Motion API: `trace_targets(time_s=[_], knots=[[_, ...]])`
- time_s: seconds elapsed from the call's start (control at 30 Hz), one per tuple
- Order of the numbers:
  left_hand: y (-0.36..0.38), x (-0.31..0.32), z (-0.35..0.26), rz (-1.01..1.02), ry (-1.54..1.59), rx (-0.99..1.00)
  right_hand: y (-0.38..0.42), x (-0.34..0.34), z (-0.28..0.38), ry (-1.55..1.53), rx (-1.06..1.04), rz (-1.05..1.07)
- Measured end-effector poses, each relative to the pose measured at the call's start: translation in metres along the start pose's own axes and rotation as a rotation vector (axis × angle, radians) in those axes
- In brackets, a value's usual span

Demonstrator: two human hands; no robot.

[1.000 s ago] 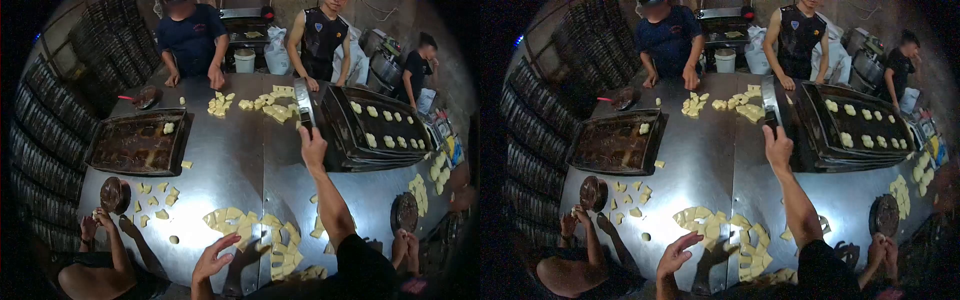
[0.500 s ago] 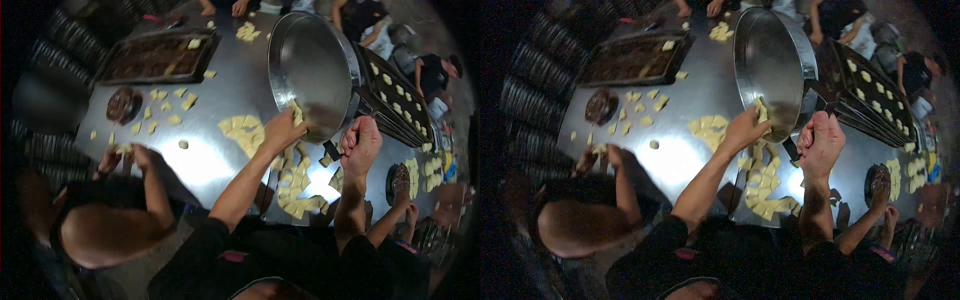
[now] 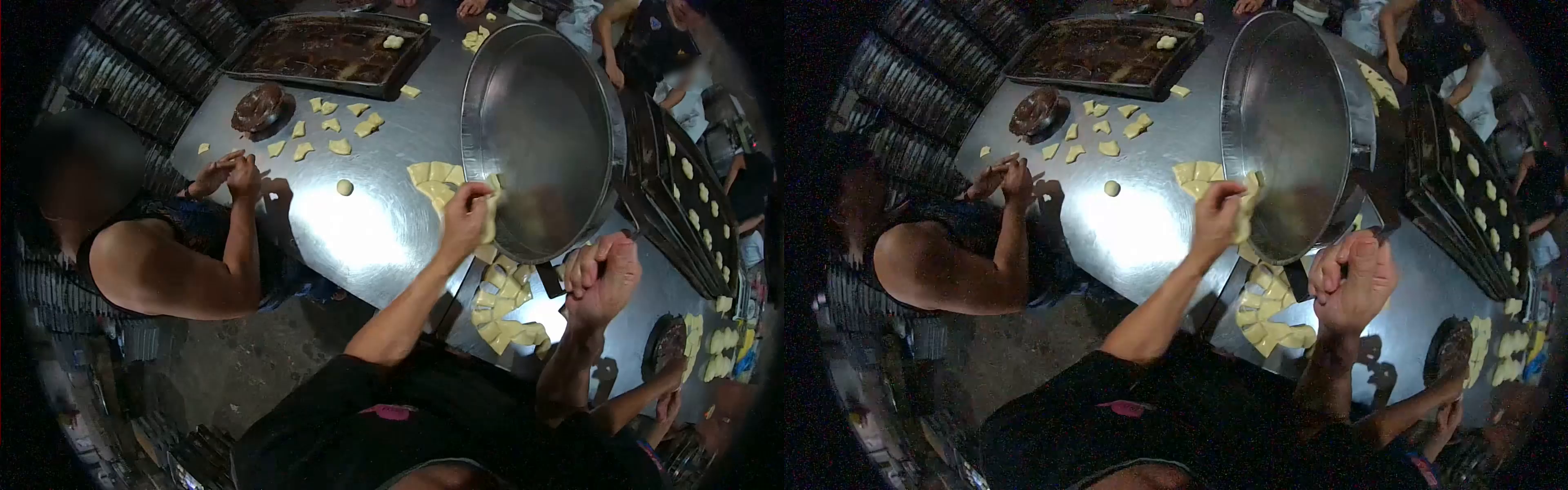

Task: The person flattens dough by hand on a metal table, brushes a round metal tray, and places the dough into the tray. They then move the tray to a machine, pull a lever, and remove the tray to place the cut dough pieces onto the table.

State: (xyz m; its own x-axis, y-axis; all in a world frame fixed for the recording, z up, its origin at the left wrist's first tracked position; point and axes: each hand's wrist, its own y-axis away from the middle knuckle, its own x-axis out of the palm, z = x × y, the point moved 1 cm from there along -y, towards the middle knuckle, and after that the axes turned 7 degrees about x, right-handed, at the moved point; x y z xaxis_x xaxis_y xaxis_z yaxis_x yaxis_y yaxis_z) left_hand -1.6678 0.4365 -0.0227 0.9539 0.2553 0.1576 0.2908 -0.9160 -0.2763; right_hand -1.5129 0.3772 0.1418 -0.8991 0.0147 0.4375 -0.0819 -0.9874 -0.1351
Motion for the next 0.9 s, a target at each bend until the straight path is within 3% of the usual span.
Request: trace_targets(time_s=[0.03,0.1,0.17,0.23,0.27,0.3,0.37,0.43,0.53,0.6,0.63,0.7,0.73,0.77,0.83,0.87,0.9], knots=[[0.006,-0.024,-0.004,0.061,0.049,-0.025,0.002,-0.002,0.001,-0.051,-0.007,0.076],[0.018,-0.076,-0.036,0.262,-0.022,-0.409,0.006,-0.003,-0.002,-0.075,-0.008,0.116],[0.033,-0.114,-0.030,0.526,-0.455,-0.304,0.014,-0.004,-0.008,0.132,0.048,0.001],[0.041,-0.136,-0.020,0.847,-1.130,-0.060,0.029,-0.002,-0.015,0.236,0.029,-0.077],[0.041,-0.142,-0.020,0.749,-1.196,-0.071,0.036,0.004,-0.018,0.232,0.075,-0.104],[0.035,-0.137,-0.027,0.757,-1.175,-0.046,0.042,0.012,-0.022,0.227,0.121,-0.132],[0.022,-0.111,-0.040,0.388,-0.702,0.168,0.056,0.027,-0.026,0.249,0.072,-0.167],[0.007,-0.066,-0.036,0.491,-0.798,0.399,0.074,0.035,-0.023,0.274,0.074,-0.212],[0.017,-0.041,-0.001,0.519,-0.775,0.506,0.099,0.057,-0.022,0.229,0.103,-0.230],[0.026,-0.046,0.027,0.644,-0.464,0.139,0.114,0.061,-0.018,0.250,0.081,-0.301],[0.033,-0.055,0.020,0.651,-0.467,0.146,0.123,0.062,-0.018,0.266,0.081,-0.366],[0.059,-0.085,0.006,0.520,-0.142,-0.171,0.147,0.058,-0.003,0.227,0.073,-0.426],[0.063,-0.096,-0.018,0.457,-0.077,-0.227,0.155,0.052,0.004,0.223,0.042,-0.381],[0.064,-0.103,-0.006,0.453,-0.084,-0.239,0.162,0.046,0.013,0.224,0.004,-0.337],[0.067,-0.114,0.035,0.718,-0.537,0.370,0.183,0.037,0.026,0.595,-0.072,-0.355],[0.068,-0.124,0.054,0.998,-0.779,0.366,0.194,0.042,0.034,0.595,0.019,-0.403],[0.059,-0.125,0.051,0.995,-0.780,0.369,0.207,0.037,0.042,0.595,0.015,-0.401]])
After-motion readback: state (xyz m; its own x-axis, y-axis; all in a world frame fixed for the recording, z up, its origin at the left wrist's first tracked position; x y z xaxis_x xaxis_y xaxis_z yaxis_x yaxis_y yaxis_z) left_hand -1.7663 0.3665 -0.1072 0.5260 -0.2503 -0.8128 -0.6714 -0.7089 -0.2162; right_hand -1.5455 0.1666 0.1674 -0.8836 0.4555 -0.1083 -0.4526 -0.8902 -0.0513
